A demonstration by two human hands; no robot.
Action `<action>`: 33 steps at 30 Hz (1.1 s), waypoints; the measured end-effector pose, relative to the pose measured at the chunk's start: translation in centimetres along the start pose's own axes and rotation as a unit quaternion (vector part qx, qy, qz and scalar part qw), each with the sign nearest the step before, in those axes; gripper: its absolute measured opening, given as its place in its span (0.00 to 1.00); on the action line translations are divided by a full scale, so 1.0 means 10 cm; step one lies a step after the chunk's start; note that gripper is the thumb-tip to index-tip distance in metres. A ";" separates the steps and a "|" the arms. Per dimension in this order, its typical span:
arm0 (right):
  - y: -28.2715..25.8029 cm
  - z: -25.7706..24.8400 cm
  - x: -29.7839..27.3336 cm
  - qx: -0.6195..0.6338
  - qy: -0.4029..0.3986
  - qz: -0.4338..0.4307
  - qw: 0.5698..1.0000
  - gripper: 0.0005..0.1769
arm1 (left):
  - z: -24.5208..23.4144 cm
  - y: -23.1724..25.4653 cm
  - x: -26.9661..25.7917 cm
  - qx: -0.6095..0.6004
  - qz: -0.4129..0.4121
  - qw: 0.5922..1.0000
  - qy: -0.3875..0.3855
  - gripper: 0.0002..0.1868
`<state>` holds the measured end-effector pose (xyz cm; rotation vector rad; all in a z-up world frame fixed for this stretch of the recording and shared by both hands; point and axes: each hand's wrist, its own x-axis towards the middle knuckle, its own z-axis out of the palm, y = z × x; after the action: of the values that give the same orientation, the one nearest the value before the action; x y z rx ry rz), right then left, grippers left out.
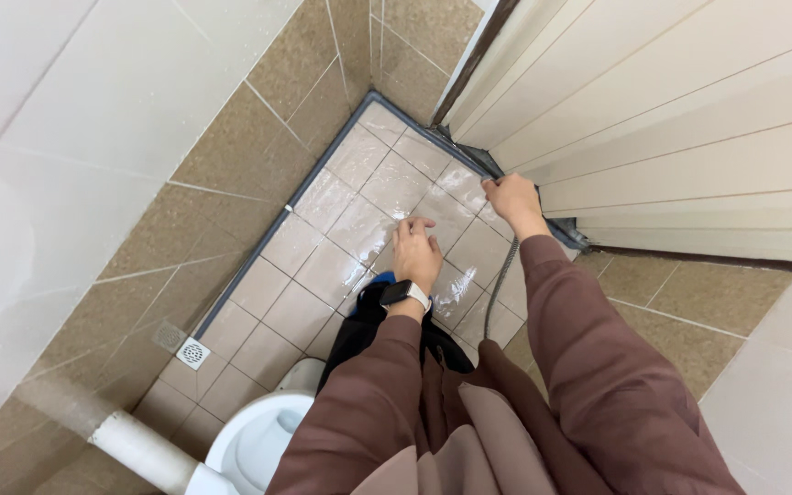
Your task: The person manipulates a bidet hose and its nozzle by hand in a bathroom. They unscrew the nozzle head, thread the hose through a wall mount, and reassemble the nozzle components over the floor.
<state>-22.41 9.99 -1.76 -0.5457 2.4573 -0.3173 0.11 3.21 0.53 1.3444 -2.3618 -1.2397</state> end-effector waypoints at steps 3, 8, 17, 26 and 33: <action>0.01 -0.03 0.01 0.007 0.016 0.008 1.000 0.24 | 0.01 0.00 -0.07 -0.006 -0.017 1.000 0.006 0.14; -0.09 -0.06 0.04 0.017 0.007 0.003 1.000 0.23 | -0.02 -0.06 -0.08 -0.014 -0.017 0.999 0.027 0.14; -0.28 -0.04 0.08 -0.028 -0.035 -0.005 0.999 0.23 | -0.15 -0.20 -0.07 -0.024 -0.025 0.997 0.066 0.15; -0.24 -0.03 0.22 -0.034 -0.016 -0.002 0.999 0.23 | -0.19 -0.29 -0.06 -0.025 -0.042 0.996 0.077 0.15; -0.30 0.05 0.22 -0.028 -0.019 -0.035 0.999 0.22 | -0.25 -0.27 -0.05 -0.023 -0.043 0.995 0.082 0.15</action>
<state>-22.74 6.29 -2.24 -0.6574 2.4204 -0.2656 3.38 1.50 0.32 1.4856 -2.1728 -1.1496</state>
